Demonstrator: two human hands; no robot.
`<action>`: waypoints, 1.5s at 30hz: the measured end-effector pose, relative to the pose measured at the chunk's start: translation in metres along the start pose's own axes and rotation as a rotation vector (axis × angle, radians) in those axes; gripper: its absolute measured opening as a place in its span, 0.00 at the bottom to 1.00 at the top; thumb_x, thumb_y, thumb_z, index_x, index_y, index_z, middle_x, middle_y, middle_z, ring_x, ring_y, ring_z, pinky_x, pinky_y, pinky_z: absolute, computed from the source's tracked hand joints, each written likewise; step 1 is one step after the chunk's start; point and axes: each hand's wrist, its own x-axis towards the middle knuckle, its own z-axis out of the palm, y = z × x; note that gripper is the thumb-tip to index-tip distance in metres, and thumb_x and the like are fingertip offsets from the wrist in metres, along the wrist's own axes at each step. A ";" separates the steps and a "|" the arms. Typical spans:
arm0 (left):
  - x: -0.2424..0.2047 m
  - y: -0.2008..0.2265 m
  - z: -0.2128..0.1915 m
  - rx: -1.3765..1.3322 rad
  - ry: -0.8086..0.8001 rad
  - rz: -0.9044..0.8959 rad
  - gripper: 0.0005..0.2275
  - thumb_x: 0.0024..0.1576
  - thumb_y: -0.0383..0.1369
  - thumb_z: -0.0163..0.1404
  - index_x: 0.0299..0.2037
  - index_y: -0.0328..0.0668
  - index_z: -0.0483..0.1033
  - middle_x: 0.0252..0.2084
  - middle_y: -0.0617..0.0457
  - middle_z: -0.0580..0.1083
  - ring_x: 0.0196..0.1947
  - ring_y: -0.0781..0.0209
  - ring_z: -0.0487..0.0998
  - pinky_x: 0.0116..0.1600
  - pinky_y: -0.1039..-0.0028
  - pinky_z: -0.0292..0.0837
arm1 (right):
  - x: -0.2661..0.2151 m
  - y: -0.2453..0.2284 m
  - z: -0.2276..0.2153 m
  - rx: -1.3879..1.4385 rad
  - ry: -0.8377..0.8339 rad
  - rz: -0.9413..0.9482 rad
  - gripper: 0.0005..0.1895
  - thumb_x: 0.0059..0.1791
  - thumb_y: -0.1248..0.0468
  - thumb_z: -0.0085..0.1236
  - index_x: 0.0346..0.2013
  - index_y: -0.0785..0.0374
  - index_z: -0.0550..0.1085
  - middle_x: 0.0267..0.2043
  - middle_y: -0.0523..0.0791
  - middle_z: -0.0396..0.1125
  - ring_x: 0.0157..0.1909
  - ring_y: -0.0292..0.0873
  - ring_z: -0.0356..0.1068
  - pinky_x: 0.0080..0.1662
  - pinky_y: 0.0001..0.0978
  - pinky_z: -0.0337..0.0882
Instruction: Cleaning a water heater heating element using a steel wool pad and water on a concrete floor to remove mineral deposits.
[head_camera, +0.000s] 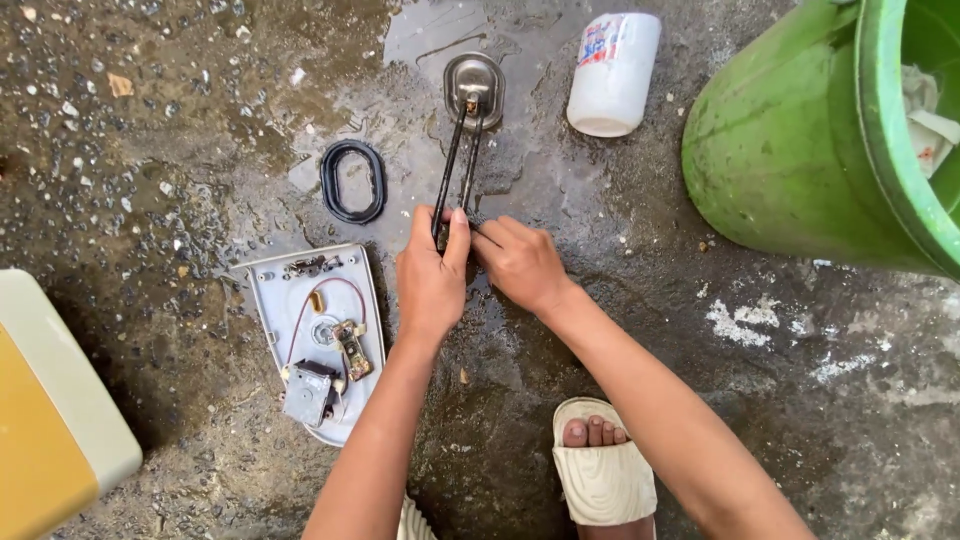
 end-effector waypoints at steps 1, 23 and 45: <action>0.005 -0.001 0.000 0.001 0.003 0.001 0.16 0.68 0.46 0.37 0.45 0.43 0.70 0.25 0.46 0.74 0.26 0.53 0.74 0.33 0.65 0.67 | 0.008 -0.001 -0.005 0.001 0.002 -0.002 0.10 0.53 0.66 0.52 0.29 0.54 0.78 0.26 0.37 0.67 0.29 0.34 0.68 0.25 0.17 0.67; -0.003 0.001 0.004 -0.030 0.036 -0.004 0.16 0.67 0.48 0.40 0.45 0.43 0.70 0.31 0.37 0.77 0.36 0.37 0.80 0.43 0.51 0.71 | -0.011 -0.009 -0.015 0.878 -0.050 0.789 0.12 0.51 0.71 0.60 0.50 0.66 0.74 0.47 0.56 0.69 0.37 0.54 0.77 0.37 0.35 0.81; 0.002 0.000 0.001 -0.003 0.038 0.028 0.18 0.66 0.48 0.39 0.45 0.39 0.70 0.36 0.31 0.78 0.40 0.31 0.80 0.42 0.46 0.73 | 0.004 0.009 -0.012 0.367 -0.089 0.323 0.08 0.48 0.69 0.66 0.40 0.60 0.75 0.35 0.45 0.69 0.38 0.46 0.74 0.41 0.33 0.76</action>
